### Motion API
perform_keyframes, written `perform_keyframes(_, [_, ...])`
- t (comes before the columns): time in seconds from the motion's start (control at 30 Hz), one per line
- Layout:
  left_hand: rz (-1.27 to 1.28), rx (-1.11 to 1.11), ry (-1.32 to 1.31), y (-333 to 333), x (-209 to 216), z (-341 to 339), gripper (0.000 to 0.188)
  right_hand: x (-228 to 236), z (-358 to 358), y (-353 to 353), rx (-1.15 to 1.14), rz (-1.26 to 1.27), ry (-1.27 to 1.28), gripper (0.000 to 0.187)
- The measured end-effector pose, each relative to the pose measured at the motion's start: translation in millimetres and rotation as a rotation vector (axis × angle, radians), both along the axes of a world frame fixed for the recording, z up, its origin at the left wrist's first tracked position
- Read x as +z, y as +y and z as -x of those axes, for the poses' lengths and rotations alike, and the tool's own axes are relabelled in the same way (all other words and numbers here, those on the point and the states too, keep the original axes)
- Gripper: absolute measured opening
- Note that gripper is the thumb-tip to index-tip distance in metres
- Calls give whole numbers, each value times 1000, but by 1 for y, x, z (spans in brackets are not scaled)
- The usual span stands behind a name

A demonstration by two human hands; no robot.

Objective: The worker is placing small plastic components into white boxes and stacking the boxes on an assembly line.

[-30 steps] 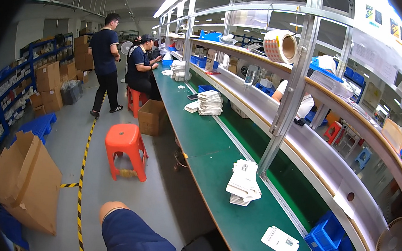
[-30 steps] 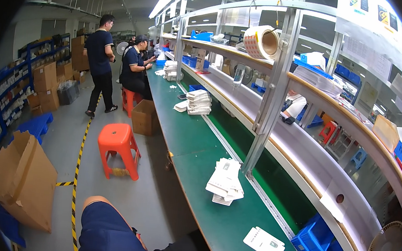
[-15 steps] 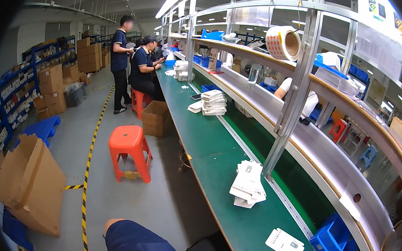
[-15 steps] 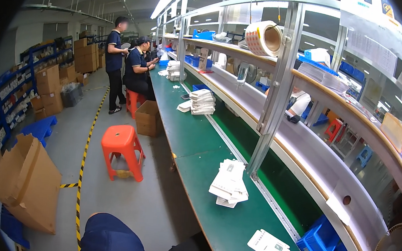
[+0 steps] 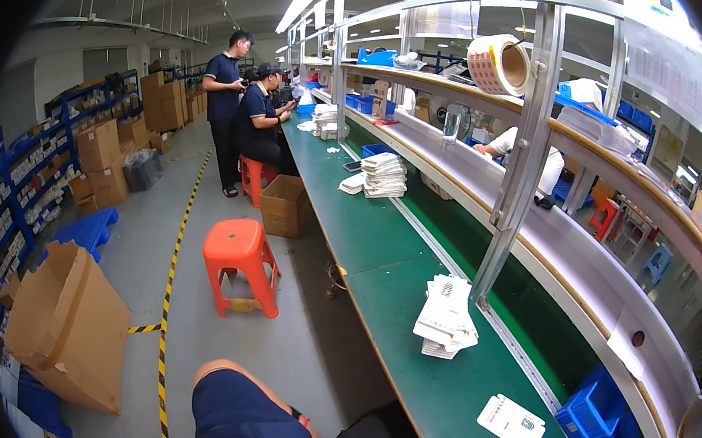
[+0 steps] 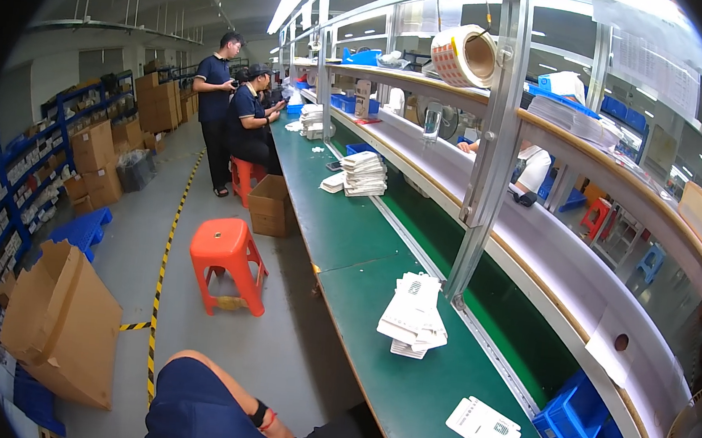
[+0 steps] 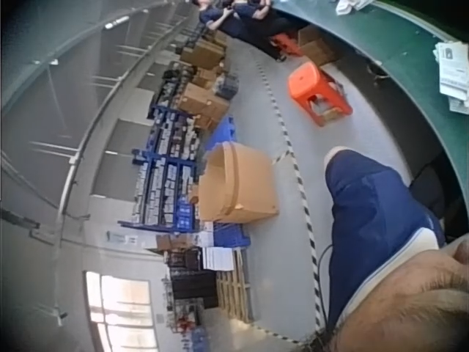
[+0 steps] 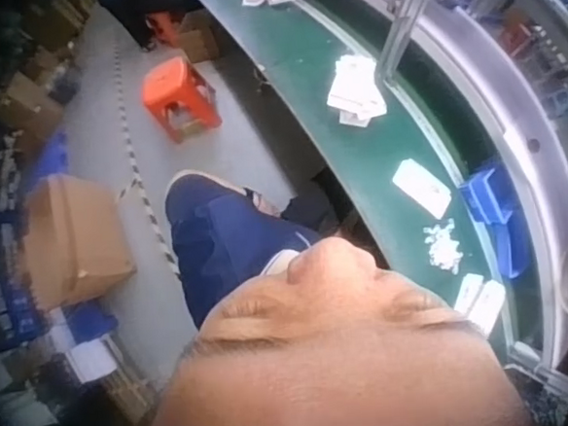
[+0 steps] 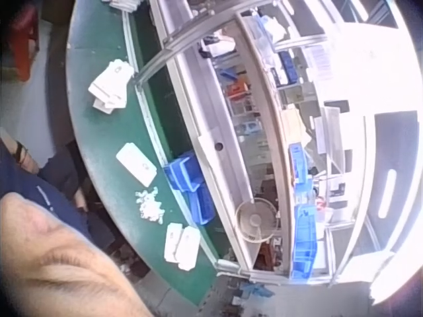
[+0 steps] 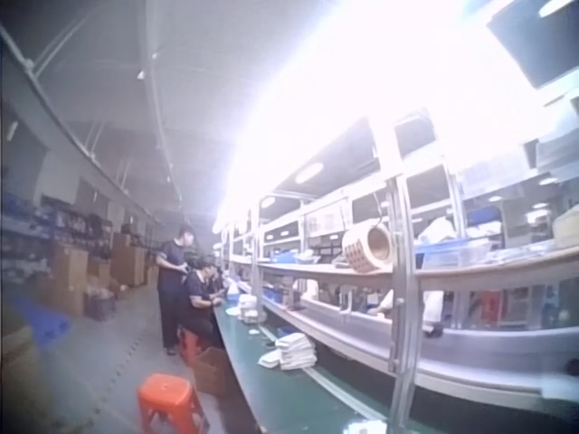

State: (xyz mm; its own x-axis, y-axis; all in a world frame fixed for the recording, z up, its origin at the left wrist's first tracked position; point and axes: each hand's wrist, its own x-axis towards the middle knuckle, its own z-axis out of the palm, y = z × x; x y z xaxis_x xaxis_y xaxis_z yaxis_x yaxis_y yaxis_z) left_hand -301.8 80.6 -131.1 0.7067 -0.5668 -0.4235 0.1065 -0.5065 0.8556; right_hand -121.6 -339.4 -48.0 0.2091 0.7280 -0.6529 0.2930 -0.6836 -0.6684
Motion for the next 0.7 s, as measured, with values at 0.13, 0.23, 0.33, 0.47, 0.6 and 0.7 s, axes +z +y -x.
perform_keyframes(0.13, [-13, -64, -41, -1, 0, -12, 11, 1, 5, -3, -12, 9, -24, 13])
perform_keyframes(0.23, [-28, -86, -71, 0, -7, -13, 11, 2, 3, 0, -9, 10, -53, 13])
perform_keyframes(0.33, [19, -139, 46, -2, -46, -23, 12, 3, 10, -3, -43, 15, -90, 13])
perform_keyframes(0.47, [-99, -255, -147, 1, -29, -21, 20, 4, 8, 1, -41, 20, -120, 13])
perform_keyframes(0.6, [-515, -16, -186, 14, -4, -25, 11, 6, 14, 2, -45, 29, -140, 13])
perform_keyframes(0.7, [-661, -107, -216, 4, -7, -31, 21, 7, 21, 1, -61, 33, -159, 14])
